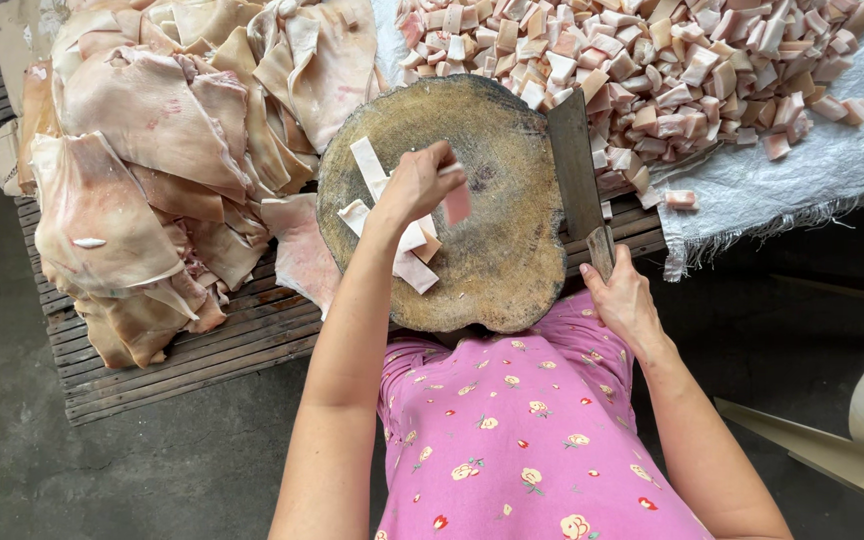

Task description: The person slices large pieces of animal skin into strips and then chops the strips into small cubes using a cleaver on a wooden cutting board.

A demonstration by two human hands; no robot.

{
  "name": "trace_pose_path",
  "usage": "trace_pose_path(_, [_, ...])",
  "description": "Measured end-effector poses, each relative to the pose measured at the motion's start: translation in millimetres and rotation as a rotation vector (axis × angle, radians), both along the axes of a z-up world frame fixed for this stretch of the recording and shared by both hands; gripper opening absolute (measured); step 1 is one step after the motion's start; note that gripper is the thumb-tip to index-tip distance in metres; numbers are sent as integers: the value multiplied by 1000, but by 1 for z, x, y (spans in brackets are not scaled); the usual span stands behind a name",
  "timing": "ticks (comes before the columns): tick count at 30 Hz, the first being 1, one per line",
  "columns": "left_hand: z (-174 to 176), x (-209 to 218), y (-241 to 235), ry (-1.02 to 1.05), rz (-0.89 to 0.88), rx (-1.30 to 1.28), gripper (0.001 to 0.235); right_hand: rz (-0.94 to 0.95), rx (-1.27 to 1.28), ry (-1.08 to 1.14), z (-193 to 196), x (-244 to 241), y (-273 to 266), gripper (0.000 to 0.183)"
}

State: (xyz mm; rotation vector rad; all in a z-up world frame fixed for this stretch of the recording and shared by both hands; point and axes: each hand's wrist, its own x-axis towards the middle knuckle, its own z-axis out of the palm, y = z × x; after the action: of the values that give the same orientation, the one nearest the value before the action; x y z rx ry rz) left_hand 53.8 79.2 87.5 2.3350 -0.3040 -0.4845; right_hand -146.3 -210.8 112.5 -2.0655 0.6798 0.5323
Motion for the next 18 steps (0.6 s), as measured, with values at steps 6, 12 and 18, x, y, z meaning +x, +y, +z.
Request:
trace_pose_path(6, [-31,-24,-49,302,445,-456,24,129,-162,-286,3,4,12,43])
trace_pose_path(12, [-79,-51,-47,122,572,-321,25,214,-158,-607,35,13,29,39])
trace_pose_path(18, [-85,-47,-43,58,553,-269,27,234,-143,-904,19,34,39,35])
